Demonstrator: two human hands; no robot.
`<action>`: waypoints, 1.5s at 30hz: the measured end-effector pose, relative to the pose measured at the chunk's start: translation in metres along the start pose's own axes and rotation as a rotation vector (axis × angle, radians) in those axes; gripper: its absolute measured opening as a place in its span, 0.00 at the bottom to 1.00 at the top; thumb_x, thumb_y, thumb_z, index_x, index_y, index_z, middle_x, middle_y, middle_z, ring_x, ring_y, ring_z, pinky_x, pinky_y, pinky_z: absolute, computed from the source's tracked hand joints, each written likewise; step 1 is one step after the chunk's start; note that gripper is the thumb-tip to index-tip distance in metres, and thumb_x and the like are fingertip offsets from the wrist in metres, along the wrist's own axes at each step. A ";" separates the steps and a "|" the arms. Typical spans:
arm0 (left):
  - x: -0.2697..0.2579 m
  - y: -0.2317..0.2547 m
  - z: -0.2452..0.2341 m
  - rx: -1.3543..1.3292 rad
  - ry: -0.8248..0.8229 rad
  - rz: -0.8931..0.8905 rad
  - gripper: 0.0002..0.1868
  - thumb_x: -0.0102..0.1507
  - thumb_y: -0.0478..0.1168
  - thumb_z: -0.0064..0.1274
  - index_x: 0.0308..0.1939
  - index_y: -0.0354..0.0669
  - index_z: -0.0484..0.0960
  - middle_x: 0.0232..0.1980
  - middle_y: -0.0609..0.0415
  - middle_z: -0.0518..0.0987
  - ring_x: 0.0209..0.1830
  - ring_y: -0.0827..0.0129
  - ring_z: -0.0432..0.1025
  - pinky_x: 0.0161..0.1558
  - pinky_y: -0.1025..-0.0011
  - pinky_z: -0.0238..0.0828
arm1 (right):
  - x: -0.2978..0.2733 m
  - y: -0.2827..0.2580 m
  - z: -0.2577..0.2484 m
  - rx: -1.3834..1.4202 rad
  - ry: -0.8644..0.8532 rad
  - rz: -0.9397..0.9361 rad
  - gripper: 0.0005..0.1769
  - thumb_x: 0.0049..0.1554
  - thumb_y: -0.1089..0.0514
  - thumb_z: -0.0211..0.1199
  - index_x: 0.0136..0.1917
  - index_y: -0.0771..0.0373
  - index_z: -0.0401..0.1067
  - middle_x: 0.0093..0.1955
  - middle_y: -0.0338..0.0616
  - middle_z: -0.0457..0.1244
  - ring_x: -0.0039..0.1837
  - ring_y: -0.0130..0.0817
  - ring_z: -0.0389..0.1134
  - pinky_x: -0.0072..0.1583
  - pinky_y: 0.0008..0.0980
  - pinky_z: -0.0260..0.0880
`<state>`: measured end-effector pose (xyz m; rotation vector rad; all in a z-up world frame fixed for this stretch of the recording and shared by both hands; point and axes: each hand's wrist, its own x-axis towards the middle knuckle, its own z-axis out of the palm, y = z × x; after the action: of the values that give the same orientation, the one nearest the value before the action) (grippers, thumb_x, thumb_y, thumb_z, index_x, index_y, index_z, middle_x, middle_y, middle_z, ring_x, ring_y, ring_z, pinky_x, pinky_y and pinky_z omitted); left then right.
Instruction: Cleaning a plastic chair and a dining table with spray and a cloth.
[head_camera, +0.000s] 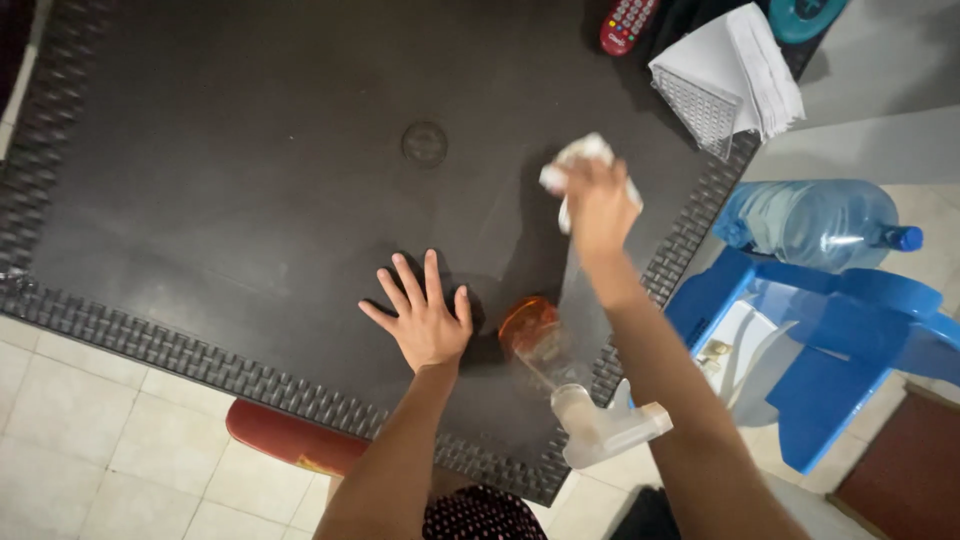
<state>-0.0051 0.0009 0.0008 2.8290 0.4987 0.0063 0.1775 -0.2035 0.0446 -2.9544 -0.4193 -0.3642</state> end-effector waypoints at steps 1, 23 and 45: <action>0.001 0.000 0.000 -0.005 -0.012 -0.006 0.38 0.68 0.64 0.39 0.80 0.58 0.61 0.82 0.39 0.55 0.81 0.36 0.48 0.70 0.20 0.31 | 0.022 0.006 0.012 -0.042 0.001 0.071 0.13 0.52 0.59 0.69 0.49 0.43 0.84 0.53 0.34 0.70 0.57 0.42 0.70 0.51 0.45 0.75; 0.006 -0.001 -0.007 -0.034 -0.036 -0.014 0.36 0.68 0.63 0.41 0.79 0.59 0.62 0.81 0.40 0.57 0.80 0.37 0.50 0.70 0.20 0.33 | -0.024 0.006 0.001 -0.096 -0.052 0.051 0.15 0.53 0.57 0.69 0.52 0.39 0.83 0.57 0.30 0.70 0.53 0.41 0.70 0.47 0.43 0.75; 0.005 -0.004 -0.009 -0.036 -0.074 0.036 0.37 0.69 0.63 0.36 0.80 0.57 0.58 0.82 0.37 0.53 0.80 0.34 0.47 0.67 0.19 0.33 | -0.288 -0.084 -0.009 -0.169 -0.186 0.374 0.25 0.65 0.63 0.57 0.75 0.68 0.68 0.74 0.53 0.63 0.70 0.48 0.68 0.69 0.43 0.69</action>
<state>-0.0025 0.0082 0.0084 2.7907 0.4274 -0.0806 -0.1169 -0.1985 -0.0115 -3.1496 0.1585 -0.0841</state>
